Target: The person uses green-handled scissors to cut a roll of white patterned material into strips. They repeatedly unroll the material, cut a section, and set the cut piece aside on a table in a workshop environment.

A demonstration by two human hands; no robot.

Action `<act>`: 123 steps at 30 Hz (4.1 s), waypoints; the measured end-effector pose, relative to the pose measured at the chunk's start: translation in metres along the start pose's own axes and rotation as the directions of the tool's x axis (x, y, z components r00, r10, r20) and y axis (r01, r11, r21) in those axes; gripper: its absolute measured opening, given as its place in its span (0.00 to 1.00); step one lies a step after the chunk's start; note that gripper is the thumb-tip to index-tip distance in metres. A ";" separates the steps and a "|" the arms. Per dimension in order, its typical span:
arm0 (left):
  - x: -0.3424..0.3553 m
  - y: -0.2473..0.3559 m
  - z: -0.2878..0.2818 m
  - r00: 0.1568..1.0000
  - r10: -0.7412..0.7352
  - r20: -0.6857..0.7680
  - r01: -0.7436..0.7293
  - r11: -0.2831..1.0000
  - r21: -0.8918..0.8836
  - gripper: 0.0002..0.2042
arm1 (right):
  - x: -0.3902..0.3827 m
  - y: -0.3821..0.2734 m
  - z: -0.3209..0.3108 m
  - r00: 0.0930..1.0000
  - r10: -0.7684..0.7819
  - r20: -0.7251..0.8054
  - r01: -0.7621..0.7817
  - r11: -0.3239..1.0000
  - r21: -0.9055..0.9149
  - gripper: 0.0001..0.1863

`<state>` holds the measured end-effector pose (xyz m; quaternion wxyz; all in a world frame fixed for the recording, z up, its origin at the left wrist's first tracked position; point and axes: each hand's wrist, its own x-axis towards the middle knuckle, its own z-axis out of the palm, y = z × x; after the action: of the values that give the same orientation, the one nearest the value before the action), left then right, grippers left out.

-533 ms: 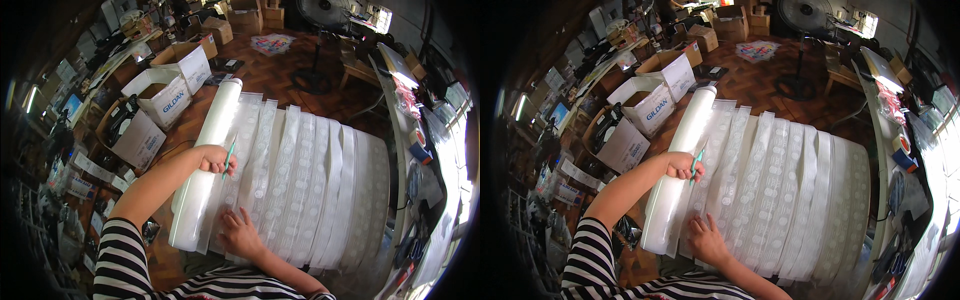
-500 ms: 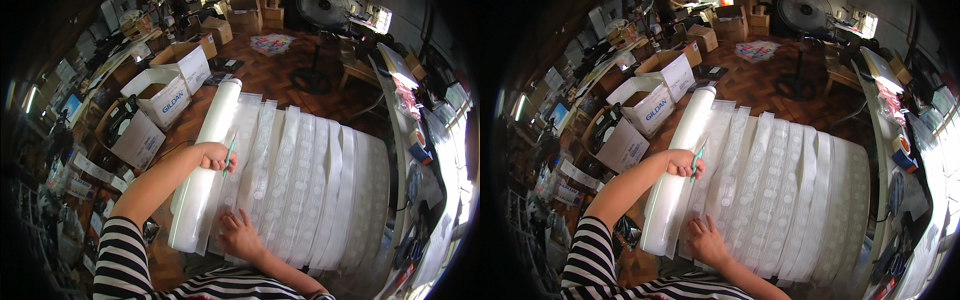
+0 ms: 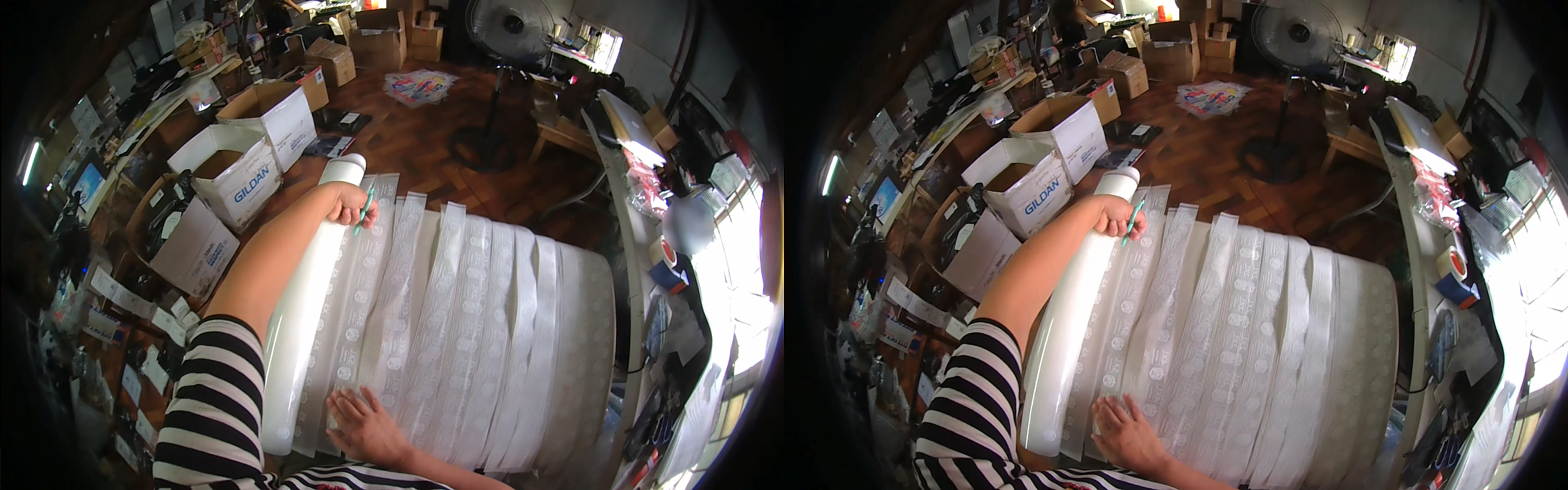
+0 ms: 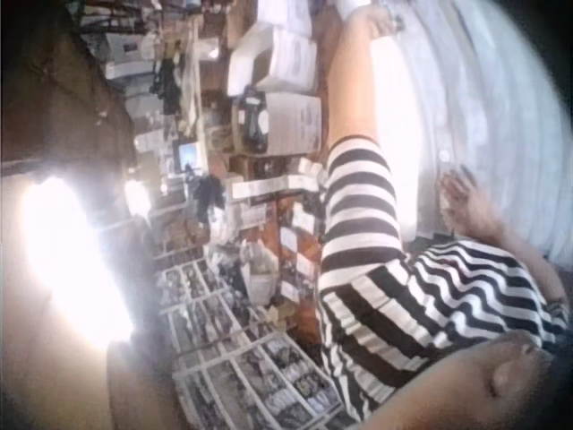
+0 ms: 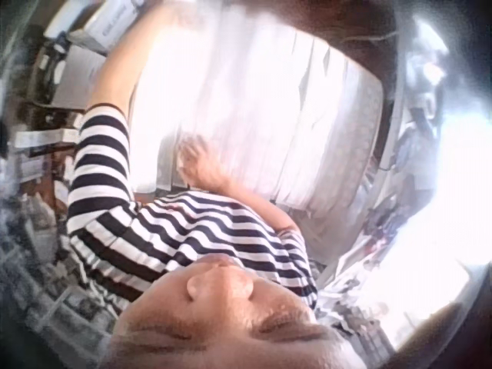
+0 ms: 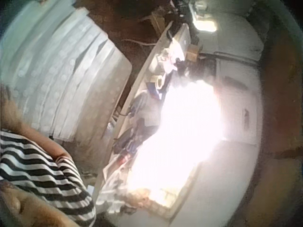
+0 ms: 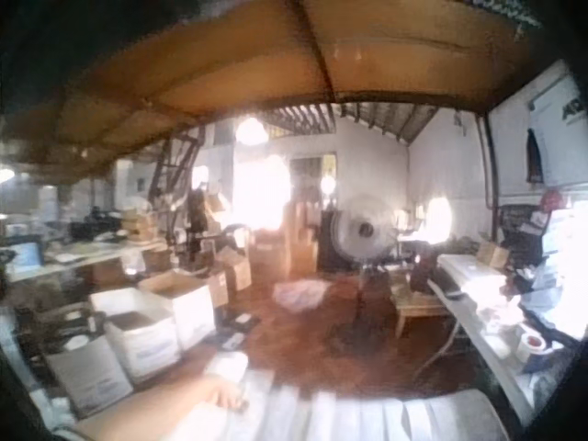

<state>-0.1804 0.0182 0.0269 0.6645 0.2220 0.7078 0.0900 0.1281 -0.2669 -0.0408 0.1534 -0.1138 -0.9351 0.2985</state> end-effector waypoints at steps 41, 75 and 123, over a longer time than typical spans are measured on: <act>-0.138 -0.265 0.230 0.300 0.690 -0.659 -0.480 0.706 0.521 0.13 | 0.234 0.314 -0.146 0.798 0.487 -0.354 -0.421 0.872 0.250 0.11; -0.134 -0.307 0.258 0.341 0.766 -0.545 -0.408 0.643 0.649 0.22 | 0.248 0.243 -0.130 0.898 0.350 -0.268 -0.426 0.846 -0.321 0.14; -0.149 -0.285 0.246 0.584 0.528 -0.616 -0.693 0.720 -0.039 0.18 | 0.228 0.246 -0.207 0.663 0.591 -0.460 -0.228 0.744 0.628 0.08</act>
<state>0.0083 -0.3403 0.0155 0.3746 0.3220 0.7289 0.4741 0.0203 0.1063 0.0239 0.4088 -0.3781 -0.6557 0.5098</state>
